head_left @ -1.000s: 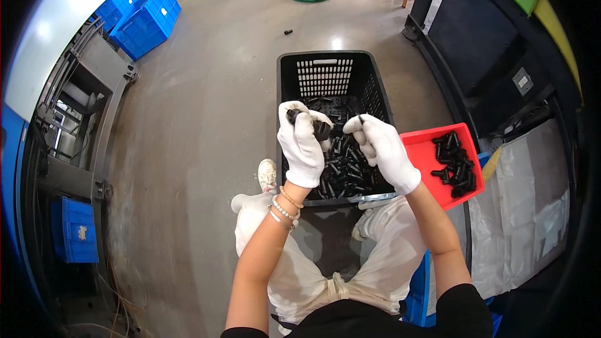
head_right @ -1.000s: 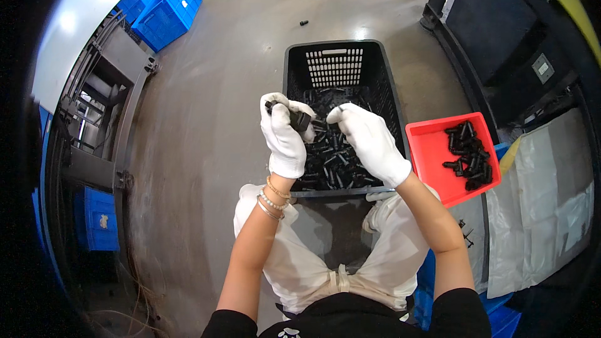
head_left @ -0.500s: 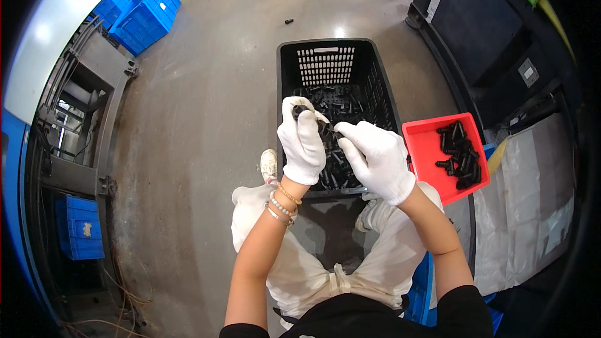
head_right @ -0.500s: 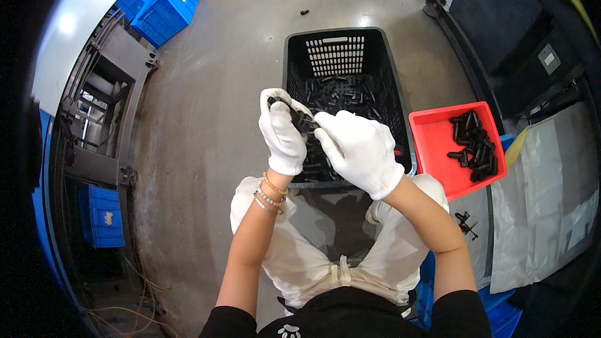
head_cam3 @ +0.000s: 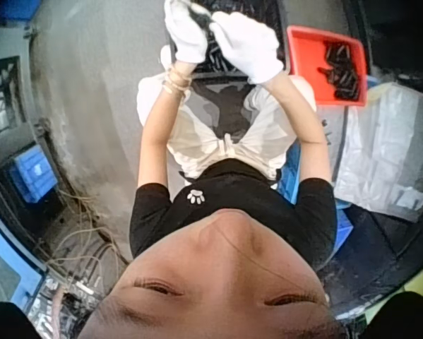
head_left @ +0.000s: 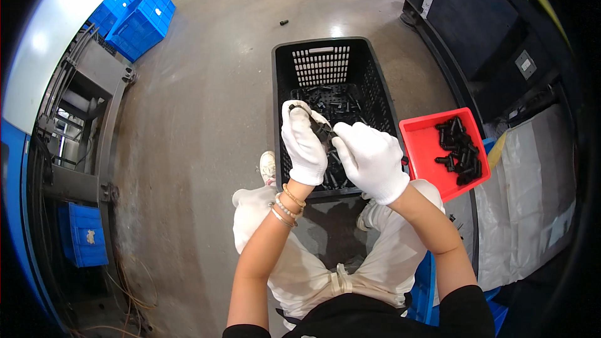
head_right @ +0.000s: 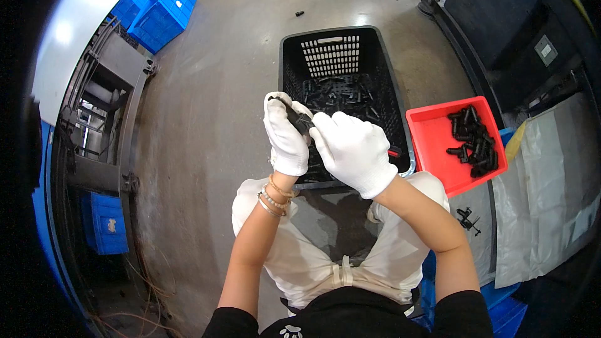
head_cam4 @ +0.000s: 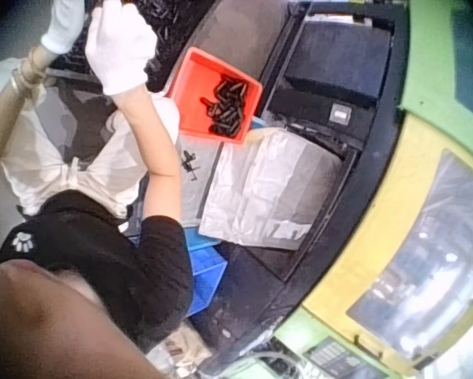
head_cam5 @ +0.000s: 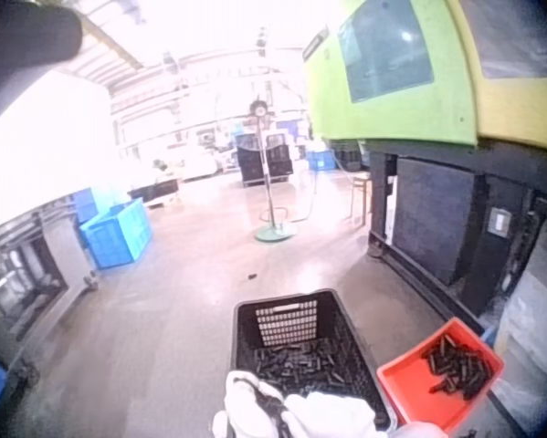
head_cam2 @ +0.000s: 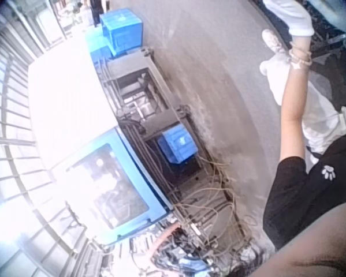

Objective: The person sorts small black plastic molded parts by hand, placing them into different bins including a black basket, a red tray, and a blue crate.

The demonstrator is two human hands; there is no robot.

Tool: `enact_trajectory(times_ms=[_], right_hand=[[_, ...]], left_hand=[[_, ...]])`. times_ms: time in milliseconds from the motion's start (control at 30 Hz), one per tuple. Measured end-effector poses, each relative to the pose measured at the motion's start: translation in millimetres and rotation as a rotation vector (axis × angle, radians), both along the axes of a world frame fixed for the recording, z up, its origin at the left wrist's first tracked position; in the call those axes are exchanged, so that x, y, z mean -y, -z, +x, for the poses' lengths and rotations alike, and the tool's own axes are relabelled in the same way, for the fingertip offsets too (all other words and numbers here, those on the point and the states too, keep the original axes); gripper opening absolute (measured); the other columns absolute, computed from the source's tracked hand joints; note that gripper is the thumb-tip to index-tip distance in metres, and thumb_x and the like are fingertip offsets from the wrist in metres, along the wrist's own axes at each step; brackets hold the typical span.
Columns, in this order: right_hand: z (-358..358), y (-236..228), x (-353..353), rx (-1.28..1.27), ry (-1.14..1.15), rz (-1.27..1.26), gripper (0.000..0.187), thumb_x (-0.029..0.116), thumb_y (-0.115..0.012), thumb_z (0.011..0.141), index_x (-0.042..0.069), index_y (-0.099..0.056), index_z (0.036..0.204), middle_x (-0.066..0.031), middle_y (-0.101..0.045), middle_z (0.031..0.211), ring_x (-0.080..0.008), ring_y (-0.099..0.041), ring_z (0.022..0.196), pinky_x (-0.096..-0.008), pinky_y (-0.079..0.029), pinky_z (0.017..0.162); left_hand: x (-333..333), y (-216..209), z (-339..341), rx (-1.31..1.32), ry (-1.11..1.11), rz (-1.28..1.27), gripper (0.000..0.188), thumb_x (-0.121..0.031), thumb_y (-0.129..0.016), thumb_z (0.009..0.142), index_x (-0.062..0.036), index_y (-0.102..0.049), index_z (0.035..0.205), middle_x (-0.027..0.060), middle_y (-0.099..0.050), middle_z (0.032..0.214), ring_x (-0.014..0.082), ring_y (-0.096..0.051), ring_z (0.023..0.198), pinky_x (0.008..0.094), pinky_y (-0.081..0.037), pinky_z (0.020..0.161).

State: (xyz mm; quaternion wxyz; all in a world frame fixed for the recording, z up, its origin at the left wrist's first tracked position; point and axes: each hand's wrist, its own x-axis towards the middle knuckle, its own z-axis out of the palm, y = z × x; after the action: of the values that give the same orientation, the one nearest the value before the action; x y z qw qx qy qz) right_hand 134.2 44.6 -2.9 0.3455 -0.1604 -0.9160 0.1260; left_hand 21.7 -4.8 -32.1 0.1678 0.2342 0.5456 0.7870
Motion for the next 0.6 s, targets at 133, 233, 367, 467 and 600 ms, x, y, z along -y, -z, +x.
enact_trajectory(times_ms=[133,233,367,467,600], right_hand=[[-4.4,5.0,-27.9,0.271,0.209,-0.084,0.017,0.024,-0.052,0.088,0.010,-0.057,0.081,-0.0129,-0.059,0.070,-0.0323,-0.061,0.065,-0.0430,-0.049,0.057],[17.2,12.8,-70.1,0.135,0.219,-0.227,0.024,0.028,-0.048,0.089,0.008,-0.061,0.084,-0.0155,-0.063,0.076,-0.0352,-0.061,0.076,-0.0458,-0.049,0.069],[71.9,49.8,-137.4,0.295,0.399,-0.237,0.034,0.035,-0.050,0.084,0.005,-0.064,0.082,-0.0187,-0.064,0.083,-0.0382,-0.061,0.081,-0.0458,-0.048,0.071],[127.6,101.4,-176.9,0.663,0.638,-0.247,0.029,0.029,-0.053,0.081,0.004,-0.066,0.090,-0.0201,-0.064,0.094,-0.0361,-0.062,0.088,-0.0436,-0.050,0.080],[205.8,180.6,-192.7,0.927,0.746,-0.096,0.018,0.017,-0.056,0.078,0.010,-0.065,0.092,-0.0185,-0.063,0.093,-0.0349,-0.065,0.080,-0.0446,-0.052,0.073]], left_hand=[[7.5,-12.0,11.3,-0.103,0.072,0.089,0.038,-0.047,-0.029,0.096,-0.0112,-0.038,0.086,0.0062,-0.046,0.050,0.0082,-0.034,0.036,0.0219,-0.023,0.033],[9.2,-14.8,4.2,-0.040,0.169,-0.030,0.028,-0.031,-0.039,0.095,-0.0056,-0.045,0.085,0.0056,-0.056,0.058,0.0081,-0.046,0.044,0.0209,-0.034,0.039],[-5.0,1.7,-11.9,-0.287,0.159,-0.342,0.017,-0.016,-0.048,0.090,-0.0010,-0.052,0.085,0.0100,-0.063,0.067,0.0148,-0.057,0.054,0.0285,-0.046,0.053],[-6.0,14.0,-17.9,-0.529,0.195,-0.454,0.016,-0.017,-0.051,0.086,-0.0025,-0.055,0.086,0.0116,-0.064,0.073,0.0241,-0.062,0.066,0.0331,-0.047,0.063],[-2.6,15.0,-14.6,-0.575,0.369,-0.521,0.016,-0.020,-0.049,0.087,-0.0043,-0.055,0.086,0.0120,-0.062,0.069,0.0259,-0.062,0.067,0.0345,-0.047,0.063]])
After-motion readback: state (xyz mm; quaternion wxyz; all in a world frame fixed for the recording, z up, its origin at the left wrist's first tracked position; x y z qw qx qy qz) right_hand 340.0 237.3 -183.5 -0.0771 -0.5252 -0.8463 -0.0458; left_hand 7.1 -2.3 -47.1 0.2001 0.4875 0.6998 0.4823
